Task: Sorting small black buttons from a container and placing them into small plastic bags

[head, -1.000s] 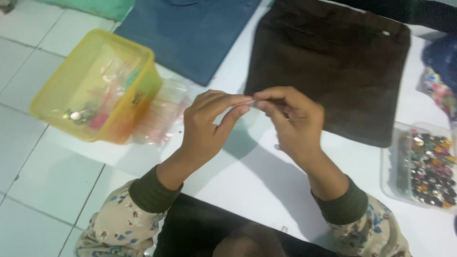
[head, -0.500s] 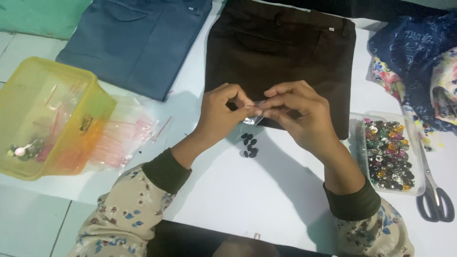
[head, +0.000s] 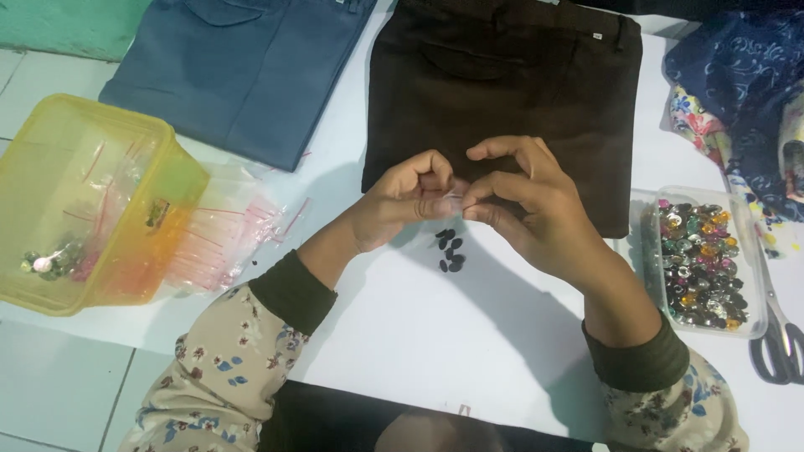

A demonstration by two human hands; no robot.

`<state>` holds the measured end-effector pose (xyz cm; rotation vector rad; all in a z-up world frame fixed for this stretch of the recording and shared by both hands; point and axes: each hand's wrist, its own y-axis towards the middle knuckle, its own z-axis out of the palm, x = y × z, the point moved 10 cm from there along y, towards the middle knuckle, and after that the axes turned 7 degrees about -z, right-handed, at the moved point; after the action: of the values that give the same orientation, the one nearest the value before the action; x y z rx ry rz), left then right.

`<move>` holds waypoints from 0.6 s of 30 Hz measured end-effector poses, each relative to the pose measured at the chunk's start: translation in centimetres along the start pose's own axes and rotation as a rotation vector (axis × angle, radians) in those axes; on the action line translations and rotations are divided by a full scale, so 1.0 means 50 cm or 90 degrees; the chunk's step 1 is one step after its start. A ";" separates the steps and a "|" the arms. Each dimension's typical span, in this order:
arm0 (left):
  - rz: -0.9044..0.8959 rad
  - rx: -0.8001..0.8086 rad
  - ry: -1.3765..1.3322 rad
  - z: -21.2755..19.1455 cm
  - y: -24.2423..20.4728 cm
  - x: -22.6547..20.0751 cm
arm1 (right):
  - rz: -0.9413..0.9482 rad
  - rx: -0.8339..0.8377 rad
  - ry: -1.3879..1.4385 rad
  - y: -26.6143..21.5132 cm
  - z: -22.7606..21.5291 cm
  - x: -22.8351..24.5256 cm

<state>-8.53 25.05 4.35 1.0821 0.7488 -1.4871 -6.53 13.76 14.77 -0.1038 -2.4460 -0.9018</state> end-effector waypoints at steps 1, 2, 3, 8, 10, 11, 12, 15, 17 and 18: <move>-0.001 0.001 0.001 0.001 -0.005 -0.004 | 0.001 -0.002 0.000 0.001 0.001 0.005; -0.006 -0.008 0.003 -0.001 -0.009 -0.006 | 0.003 0.002 0.003 0.003 0.003 0.010; -0.010 -0.017 0.004 -0.003 -0.012 -0.010 | 0.005 0.006 0.006 0.005 0.005 0.014; -0.015 -0.036 0.048 -0.031 -0.022 0.009 | -0.001 0.001 0.022 -0.008 0.025 0.007; -0.016 -0.034 0.067 -0.027 -0.028 0.010 | -0.001 -0.004 0.025 -0.011 0.032 0.006; -0.023 -0.042 0.084 -0.025 -0.032 0.012 | 0.001 -0.002 0.031 -0.011 0.036 0.007; -0.029 -0.050 0.101 -0.023 -0.036 0.014 | 0.003 0.000 0.037 -0.012 0.040 0.007; -0.011 -0.061 0.119 -0.024 -0.041 0.004 | 0.017 -0.016 0.038 -0.023 0.046 -0.004; 0.012 -0.074 0.115 -0.050 -0.037 0.020 | 0.050 -0.049 0.045 -0.014 0.031 0.004; 0.036 -0.085 0.111 -0.064 -0.036 0.024 | 0.083 -0.084 0.051 -0.012 0.018 0.002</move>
<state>-9.53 27.79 1.87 1.1302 0.9192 -1.2878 -7.18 13.86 13.91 -0.2665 -2.2763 -0.9888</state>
